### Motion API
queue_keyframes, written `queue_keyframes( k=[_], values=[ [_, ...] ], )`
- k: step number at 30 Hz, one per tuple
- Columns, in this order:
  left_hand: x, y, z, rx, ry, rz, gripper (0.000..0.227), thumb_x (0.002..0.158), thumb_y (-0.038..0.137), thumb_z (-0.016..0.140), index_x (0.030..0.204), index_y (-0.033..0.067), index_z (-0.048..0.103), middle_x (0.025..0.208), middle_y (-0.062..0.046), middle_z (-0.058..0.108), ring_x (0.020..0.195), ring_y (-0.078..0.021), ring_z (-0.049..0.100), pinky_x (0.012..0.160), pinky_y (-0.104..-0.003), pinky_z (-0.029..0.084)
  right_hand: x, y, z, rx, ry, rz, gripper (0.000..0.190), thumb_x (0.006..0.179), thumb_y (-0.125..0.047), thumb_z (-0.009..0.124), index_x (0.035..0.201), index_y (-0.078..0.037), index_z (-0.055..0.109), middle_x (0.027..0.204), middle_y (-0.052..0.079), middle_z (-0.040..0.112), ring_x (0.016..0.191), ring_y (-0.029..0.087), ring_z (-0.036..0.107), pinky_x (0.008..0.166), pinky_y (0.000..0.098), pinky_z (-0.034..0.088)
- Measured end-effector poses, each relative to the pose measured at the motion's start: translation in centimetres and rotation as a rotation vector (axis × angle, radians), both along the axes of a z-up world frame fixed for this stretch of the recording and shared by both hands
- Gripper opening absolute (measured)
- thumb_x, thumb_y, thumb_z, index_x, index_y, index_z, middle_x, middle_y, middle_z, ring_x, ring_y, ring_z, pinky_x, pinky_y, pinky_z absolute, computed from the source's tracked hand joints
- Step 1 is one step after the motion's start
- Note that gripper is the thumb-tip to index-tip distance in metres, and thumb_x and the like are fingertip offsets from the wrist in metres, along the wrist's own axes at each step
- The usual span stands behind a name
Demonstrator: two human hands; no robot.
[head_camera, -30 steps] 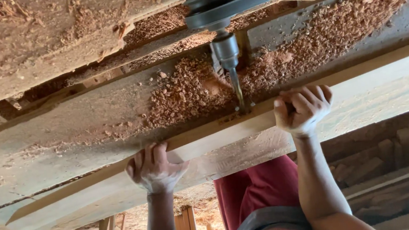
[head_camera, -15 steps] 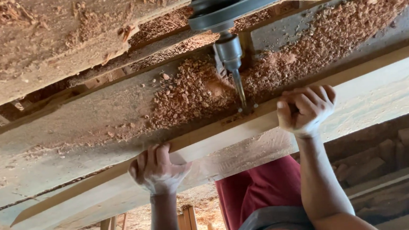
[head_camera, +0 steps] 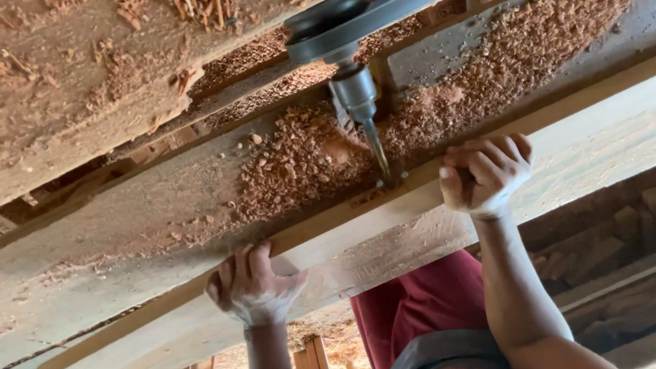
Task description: The person drills mortise holes into a wooden plank using a mortising machine.
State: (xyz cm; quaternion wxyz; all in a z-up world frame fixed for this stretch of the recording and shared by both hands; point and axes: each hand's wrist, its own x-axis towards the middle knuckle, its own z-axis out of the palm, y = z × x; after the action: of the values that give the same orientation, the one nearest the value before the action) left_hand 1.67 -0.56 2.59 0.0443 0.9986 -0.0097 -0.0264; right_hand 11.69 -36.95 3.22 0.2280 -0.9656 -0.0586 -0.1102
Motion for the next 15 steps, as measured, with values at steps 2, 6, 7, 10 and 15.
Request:
queue_keyframes(
  k=[2, 6, 7, 10, 15],
  values=[
    [0.3, 0.0, 0.0, 0.014, 0.0, -0.01, 0.053, 0.081, 0.075, 0.063, 0.082, 0.0225, 0.068, 0.083, 0.0, 0.072, 0.076, -0.0169, 0.063, 0.086, -0.038, 0.039, 0.2, 0.1, 0.1, 0.012, -0.009, 0.002, 0.033, 0.098, -0.035, 0.064, 0.072, -0.016, 0.067, 0.079, -0.001, 0.073, 0.07, 0.019, 0.063, 0.081, 0.0377, 0.043],
    [0.7, 0.0, 0.2, 0.02, -0.02, -0.025, 0.061, 0.079, 0.082, 0.056, 0.084, 0.0224, 0.069, 0.084, 0.001, 0.072, 0.075, -0.0167, 0.062, 0.086, -0.038, 0.039, 0.3, 0.2, 0.2, 0.017, -0.015, 0.0, 0.034, 0.099, -0.036, 0.064, 0.072, -0.015, 0.066, 0.08, 0.0, 0.072, 0.072, 0.02, 0.064, 0.081, 0.0388, 0.043],
    [0.5, 0.1, -0.1, 0.019, -0.019, -0.027, 0.061, 0.079, 0.082, 0.056, 0.084, 0.0224, 0.069, 0.084, 0.001, 0.072, 0.075, -0.0167, 0.062, 0.086, -0.038, 0.039, 0.3, 0.2, 0.2, 0.016, -0.014, -0.002, 0.034, 0.099, -0.036, 0.064, 0.072, -0.015, 0.066, 0.08, 0.0, 0.072, 0.072, 0.02, 0.064, 0.081, 0.0388, 0.043],
    [0.1, 0.5, -0.7, 0.017, -0.014, -0.036, 0.062, 0.081, 0.083, 0.055, 0.083, 0.0228, 0.069, 0.081, 0.002, 0.072, 0.07, -0.0152, 0.059, 0.084, -0.037, 0.039, 0.3, 0.2, 0.2, 0.007, 0.0, 0.0, 0.036, 0.099, -0.039, 0.064, 0.072, -0.015, 0.066, 0.081, 0.0, 0.073, 0.073, 0.021, 0.064, 0.082, 0.0386, 0.043],
    [-0.2, 0.8, -1.0, 0.024, 0.01, -0.037, 0.046, 0.078, 0.071, 0.071, 0.083, 0.0247, 0.067, 0.082, 0.004, 0.072, 0.072, -0.0153, 0.06, 0.085, -0.037, 0.041, 0.1, -0.2, -1.0, 0.031, -0.059, 0.011, 0.04, 0.102, -0.041, 0.059, 0.073, -0.015, 0.068, 0.076, -0.001, 0.071, 0.068, 0.017, 0.062, 0.079, 0.0374, 0.042]
  ],
)
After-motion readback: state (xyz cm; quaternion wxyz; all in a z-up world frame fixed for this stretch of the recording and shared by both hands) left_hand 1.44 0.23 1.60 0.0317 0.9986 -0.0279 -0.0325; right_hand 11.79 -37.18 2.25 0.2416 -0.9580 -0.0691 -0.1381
